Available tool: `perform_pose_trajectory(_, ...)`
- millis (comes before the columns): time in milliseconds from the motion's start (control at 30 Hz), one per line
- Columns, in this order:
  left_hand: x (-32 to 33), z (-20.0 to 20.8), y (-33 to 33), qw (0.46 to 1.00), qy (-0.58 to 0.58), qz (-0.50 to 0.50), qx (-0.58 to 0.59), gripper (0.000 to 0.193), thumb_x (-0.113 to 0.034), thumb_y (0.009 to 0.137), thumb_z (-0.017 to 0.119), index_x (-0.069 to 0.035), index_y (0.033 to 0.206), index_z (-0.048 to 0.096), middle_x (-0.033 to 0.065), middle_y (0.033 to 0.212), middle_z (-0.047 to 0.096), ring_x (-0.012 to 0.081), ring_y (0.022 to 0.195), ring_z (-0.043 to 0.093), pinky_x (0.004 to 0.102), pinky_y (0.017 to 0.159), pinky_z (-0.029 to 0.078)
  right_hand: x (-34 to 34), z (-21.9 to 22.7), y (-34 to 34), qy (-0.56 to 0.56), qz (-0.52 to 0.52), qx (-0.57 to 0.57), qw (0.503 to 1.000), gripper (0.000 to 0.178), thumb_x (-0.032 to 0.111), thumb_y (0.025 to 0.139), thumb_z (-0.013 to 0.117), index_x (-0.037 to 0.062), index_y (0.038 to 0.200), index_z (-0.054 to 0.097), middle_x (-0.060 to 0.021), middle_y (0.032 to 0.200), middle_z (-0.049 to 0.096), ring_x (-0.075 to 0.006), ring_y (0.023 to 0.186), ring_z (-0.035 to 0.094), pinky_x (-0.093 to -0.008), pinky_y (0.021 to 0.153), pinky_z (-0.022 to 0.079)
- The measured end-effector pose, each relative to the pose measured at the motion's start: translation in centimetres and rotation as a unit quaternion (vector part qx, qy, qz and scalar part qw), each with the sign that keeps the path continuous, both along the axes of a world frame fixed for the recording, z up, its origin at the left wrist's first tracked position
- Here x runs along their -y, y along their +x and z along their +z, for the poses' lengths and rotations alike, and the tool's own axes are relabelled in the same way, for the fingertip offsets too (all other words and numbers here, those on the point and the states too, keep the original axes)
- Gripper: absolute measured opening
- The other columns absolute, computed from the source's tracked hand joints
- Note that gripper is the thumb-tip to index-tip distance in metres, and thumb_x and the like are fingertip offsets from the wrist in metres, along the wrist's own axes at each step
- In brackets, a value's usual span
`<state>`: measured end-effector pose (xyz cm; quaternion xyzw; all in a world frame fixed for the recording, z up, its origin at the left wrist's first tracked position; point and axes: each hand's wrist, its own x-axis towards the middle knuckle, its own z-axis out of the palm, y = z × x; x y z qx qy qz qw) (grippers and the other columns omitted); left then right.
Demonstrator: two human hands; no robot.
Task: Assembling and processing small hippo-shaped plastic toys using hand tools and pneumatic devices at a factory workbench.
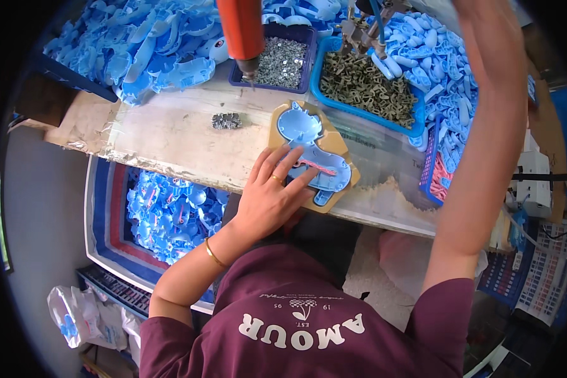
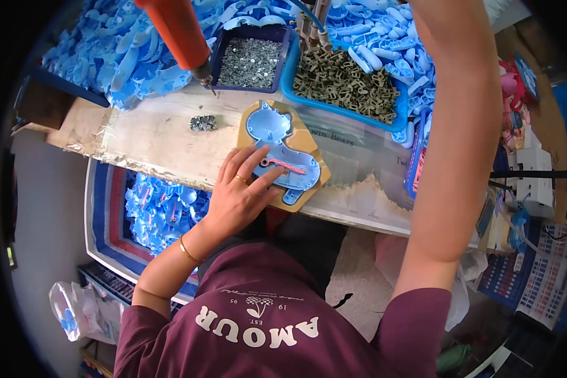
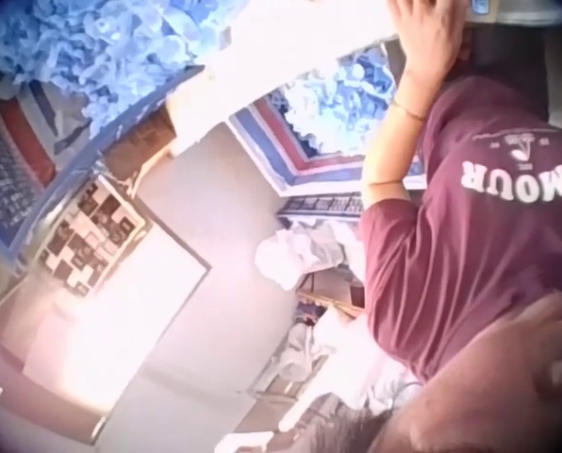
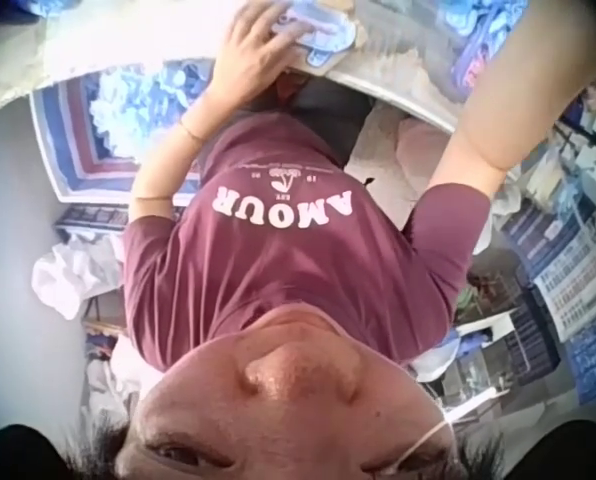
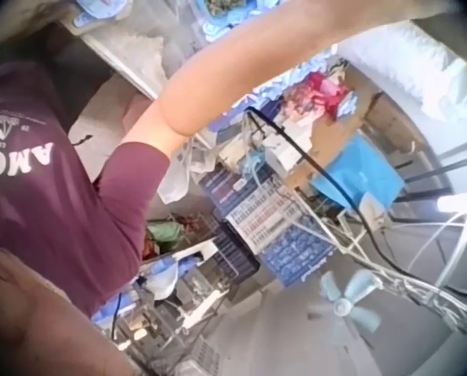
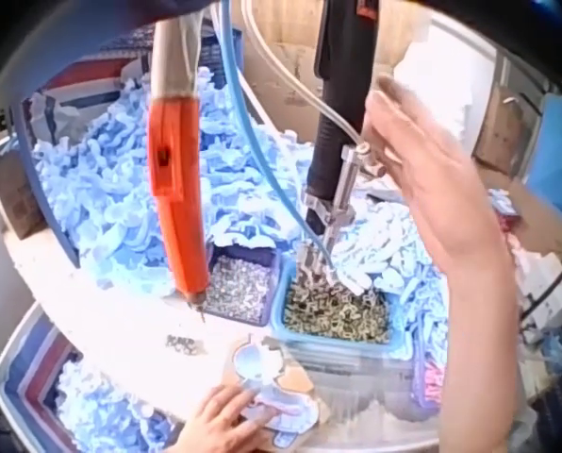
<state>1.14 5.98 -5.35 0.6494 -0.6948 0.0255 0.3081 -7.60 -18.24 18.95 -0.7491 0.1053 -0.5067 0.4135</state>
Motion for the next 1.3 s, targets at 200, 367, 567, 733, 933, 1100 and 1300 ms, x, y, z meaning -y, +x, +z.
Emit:
perform_pose_trajectory(200, -0.2, 0.1, 0.2, 0.998, 0.045, 0.022, 0.03, 0.045, -0.034, 0.087, 0.073, -0.022, 0.129, 0.063, 0.0128, 0.149, 0.047, 0.0333, 0.136, 0.044, 0.0525, 0.116, 0.034, -2.9, 0.4, 1.4, -0.062, 0.029, -0.121, 0.99, 0.067, 0.028, 0.094, 0.07, -0.0038, 0.146, 0.044, -0.0071, 0.107, 0.064, -0.0095, 0.089, 0.06, -0.0242, 0.079, 0.047)
perform_pose_trajectory(367, 0.1, -0.1, 0.4, 0.998, 0.054, 0.019, 0.032, 0.044, -0.038, 0.089, 0.07, -0.023, 0.129, 0.063, 0.0131, 0.15, 0.047, 0.0333, 0.138, 0.042, 0.0534, 0.117, 0.032, -0.2, -6.6, -0.9, -0.048, 0.244, 0.027, 0.968, 0.035, 0.015, 0.1, 0.06, -0.0044, 0.128, 0.058, -0.0191, 0.123, 0.064, -0.027, 0.111, 0.067, -0.0443, 0.102, 0.052)
perform_pose_trajectory(567, 0.3, -0.4, 0.5, 0.997, 0.061, 0.015, 0.038, 0.044, -0.04, 0.089, 0.07, -0.023, 0.129, 0.063, 0.0129, 0.145, 0.05, 0.0333, 0.137, 0.043, 0.0535, 0.117, 0.033, -3.8, -8.0, 0.6, 0.081, 0.342, 0.005, 0.936, 0.025, 0.016, 0.096, 0.059, -0.003, 0.109, 0.068, -0.0167, 0.111, 0.069, -0.0241, 0.097, 0.071, -0.0366, 0.089, 0.057)
perform_pose_trajectory(733, 0.3, -0.8, 0.5, 0.998, 0.052, 0.022, 0.04, 0.045, -0.041, 0.089, 0.071, -0.023, 0.13, 0.063, 0.0126, 0.141, 0.053, 0.0333, 0.137, 0.043, 0.0537, 0.116, 0.033, -10.1, -5.7, 2.5, 0.197, 0.034, 0.034, 0.979, 0.071, 0.009, 0.076, 0.065, -0.0106, 0.138, 0.037, -0.0074, 0.068, 0.061, -0.0135, 0.052, 0.059, -0.024, 0.048, 0.048)
perform_pose_trajectory(933, 0.3, -1.1, 0.5, 0.998, 0.05, 0.023, 0.042, 0.045, -0.04, 0.089, 0.071, -0.024, 0.13, 0.063, 0.0125, 0.14, 0.054, 0.0334, 0.136, 0.044, 0.0537, 0.116, 0.033, -9.8, -5.5, 2.3, 0.18, 0.038, 0.029, 0.983, 0.068, 0.008, 0.077, 0.064, -0.0104, 0.136, 0.036, -0.0088, 0.068, 0.061, -0.0149, 0.051, 0.059, -0.0245, 0.049, 0.049)
perform_pose_trajectory(1100, 0.1, -1.1, 0.4, 0.998, 0.039, 0.024, 0.048, 0.046, -0.04, 0.088, 0.071, -0.024, 0.131, 0.063, 0.0121, 0.14, 0.054, 0.0337, 0.135, 0.044, 0.0541, 0.116, 0.033, -9.4, -7.0, 1.0, 0.159, 0.057, -0.006, 0.986, 0.055, 0.006, 0.077, 0.065, -0.009, 0.127, 0.047, -0.007, 0.072, 0.062, -0.014, 0.057, 0.061, -0.0235, 0.057, 0.049)
perform_pose_trajectory(1300, -0.1, -1.1, 0.4, 0.996, 0.049, 0.033, 0.072, 0.046, -0.04, 0.088, 0.072, -0.025, 0.131, 0.064, 0.012, 0.141, 0.054, 0.0353, 0.134, 0.046, 0.0548, 0.116, 0.034, -10.3, -8.7, 1.9, 0.146, 0.035, 0.104, 0.983, 0.045, 0.002, 0.083, 0.069, -0.0061, 0.123, 0.051, -0.007, 0.078, 0.065, -0.0134, 0.062, 0.062, -0.0258, 0.059, 0.049)
